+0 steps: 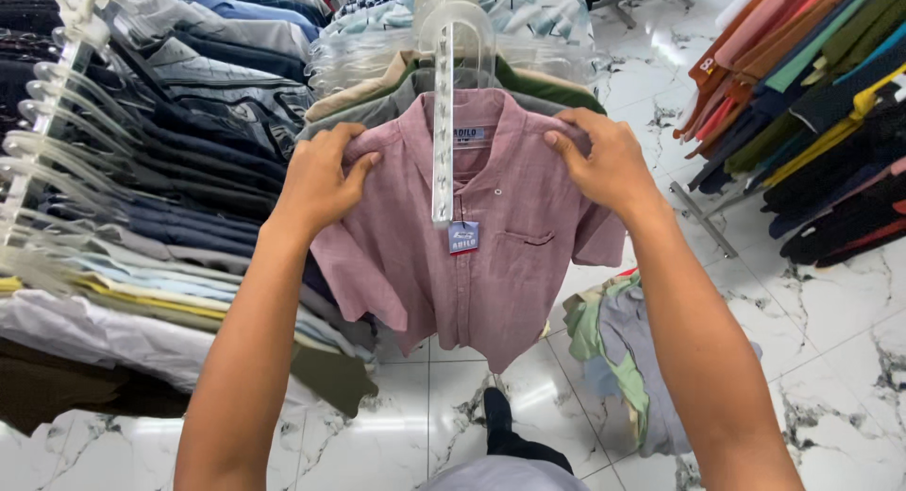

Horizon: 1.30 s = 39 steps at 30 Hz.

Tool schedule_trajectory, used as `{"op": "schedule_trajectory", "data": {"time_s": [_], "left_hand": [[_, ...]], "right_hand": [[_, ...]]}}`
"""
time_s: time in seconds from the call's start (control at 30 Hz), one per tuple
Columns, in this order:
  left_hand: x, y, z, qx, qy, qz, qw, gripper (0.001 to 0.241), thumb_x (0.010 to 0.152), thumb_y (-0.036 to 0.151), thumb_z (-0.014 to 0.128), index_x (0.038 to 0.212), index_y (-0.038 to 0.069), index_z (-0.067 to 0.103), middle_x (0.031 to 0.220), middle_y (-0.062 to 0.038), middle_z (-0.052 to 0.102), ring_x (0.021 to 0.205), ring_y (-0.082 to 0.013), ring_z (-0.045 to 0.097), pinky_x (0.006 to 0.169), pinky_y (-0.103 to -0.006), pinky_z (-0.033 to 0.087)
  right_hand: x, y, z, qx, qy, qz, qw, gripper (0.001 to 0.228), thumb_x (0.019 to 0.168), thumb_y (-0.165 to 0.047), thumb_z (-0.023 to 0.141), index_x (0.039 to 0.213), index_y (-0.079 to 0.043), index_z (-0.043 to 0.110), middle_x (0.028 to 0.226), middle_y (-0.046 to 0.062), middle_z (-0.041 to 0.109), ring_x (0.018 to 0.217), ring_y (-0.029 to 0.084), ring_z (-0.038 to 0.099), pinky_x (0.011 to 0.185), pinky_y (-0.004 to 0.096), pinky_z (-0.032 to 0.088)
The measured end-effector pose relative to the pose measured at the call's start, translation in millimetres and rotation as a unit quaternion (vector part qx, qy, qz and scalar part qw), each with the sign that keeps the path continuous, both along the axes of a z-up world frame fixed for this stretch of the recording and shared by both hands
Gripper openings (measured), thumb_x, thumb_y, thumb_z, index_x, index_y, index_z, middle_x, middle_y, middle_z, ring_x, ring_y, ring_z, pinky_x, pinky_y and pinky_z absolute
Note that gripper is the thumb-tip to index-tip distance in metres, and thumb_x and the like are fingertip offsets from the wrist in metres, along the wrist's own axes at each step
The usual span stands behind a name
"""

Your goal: The person selects several shirts from a clothing rack, buttoning up a grey shirt and then a green shirt to check their appearance.

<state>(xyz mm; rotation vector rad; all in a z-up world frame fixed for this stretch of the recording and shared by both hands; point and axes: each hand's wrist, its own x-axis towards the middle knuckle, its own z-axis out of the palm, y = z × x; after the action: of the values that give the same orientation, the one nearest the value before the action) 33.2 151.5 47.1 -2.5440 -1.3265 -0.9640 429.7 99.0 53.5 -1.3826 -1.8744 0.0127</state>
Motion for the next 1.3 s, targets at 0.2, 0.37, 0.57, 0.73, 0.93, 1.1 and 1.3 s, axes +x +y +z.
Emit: {"op": "schedule_trajectory", "data": {"time_s": [0.2, 0.37, 0.57, 0.73, 0.93, 1.1, 1.3], "left_hand": [[8, 36, -10, -0.071, -0.022, 0.023, 0.997, 0.038, 0.099, 0.033, 0.069, 0.131, 0.016, 0.056, 0.114, -0.01, 0.071, 0.112, -0.0339, 0.065, 0.091, -0.0494, 0.045], [13, 45, -27, -0.015, -0.065, 0.028, 0.997, 0.046, 0.093, 0.025, 0.079, 0.126, 0.012, 0.05, 0.114, -0.009, 0.065, 0.108, -0.0339, 0.065, 0.09, -0.0478, 0.044], [11, 50, -48, 0.07, -0.067, 0.037, 0.995, 0.043, 0.09, 0.028, 0.083, 0.121, 0.015, 0.057, 0.112, -0.002, 0.064, 0.105, -0.0273, 0.063, 0.091, -0.0436, 0.044], [12, 49, -44, 0.082, -0.065, 0.039, 0.994, 0.042, 0.089, 0.022, 0.083, 0.12, 0.015, 0.055, 0.111, -0.001, 0.064, 0.102, -0.0262, 0.063, 0.09, -0.0421, 0.044], [14, 53, -38, 0.099, -0.045, 0.036, 0.993, 0.04, 0.092, 0.019, 0.08, 0.12, 0.013, 0.053, 0.112, -0.002, 0.063, 0.101, -0.0273, 0.063, 0.086, -0.0427, 0.044], [16, 49, -34, 0.094, -0.052, 0.035, 0.994, 0.04, 0.093, 0.016, 0.079, 0.122, 0.012, 0.052, 0.113, -0.003, 0.063, 0.102, -0.0283, 0.063, 0.09, -0.0423, 0.042], [15, 43, -44, 0.074, -0.074, 0.053, 0.993, 0.041, 0.091, 0.015, 0.081, 0.12, 0.015, 0.052, 0.11, -0.002, 0.062, 0.102, -0.0282, 0.062, 0.096, -0.044, 0.039]], "right_hand": [[5, 49, -8, -0.026, 0.017, 0.005, 1.0, 0.022, 0.103, -0.037, 0.073, 0.119, -0.023, 0.072, 0.101, 0.011, 0.075, 0.098, 0.042, 0.071, 0.085, 0.053, 0.055], [0, 71, -29, 0.055, 0.012, 0.028, 0.998, 0.021, 0.097, -0.025, 0.079, 0.116, -0.019, 0.072, 0.098, 0.006, 0.077, 0.093, 0.035, 0.073, 0.085, 0.048, 0.055], [-10, 67, -37, 0.095, -0.026, 0.002, 0.995, 0.024, 0.099, -0.037, 0.078, 0.118, -0.023, 0.072, 0.106, -0.005, 0.075, 0.097, 0.021, 0.072, 0.092, 0.035, 0.048], [-21, 68, -27, 0.089, -0.025, 0.026, 0.995, 0.02, 0.101, -0.029, 0.076, 0.119, -0.021, 0.073, 0.103, -0.004, 0.074, 0.097, 0.021, 0.072, 0.089, 0.036, 0.048], [-21, 76, -20, 0.097, 0.009, 0.053, 0.994, 0.017, 0.105, -0.024, 0.072, 0.121, -0.02, 0.073, 0.104, -0.003, 0.073, 0.098, 0.022, 0.072, 0.086, 0.035, 0.049], [-25, 73, -11, 0.094, 0.006, 0.064, 0.994, 0.018, 0.104, -0.022, 0.073, 0.121, -0.019, 0.073, 0.105, -0.001, 0.072, 0.099, 0.025, 0.072, 0.084, 0.037, 0.049], [-30, 64, -21, 0.106, -0.023, 0.054, 0.993, 0.018, 0.103, -0.023, 0.074, 0.12, -0.017, 0.072, 0.097, 0.0, 0.068, 0.093, 0.026, 0.07, 0.085, 0.037, 0.046]]}}
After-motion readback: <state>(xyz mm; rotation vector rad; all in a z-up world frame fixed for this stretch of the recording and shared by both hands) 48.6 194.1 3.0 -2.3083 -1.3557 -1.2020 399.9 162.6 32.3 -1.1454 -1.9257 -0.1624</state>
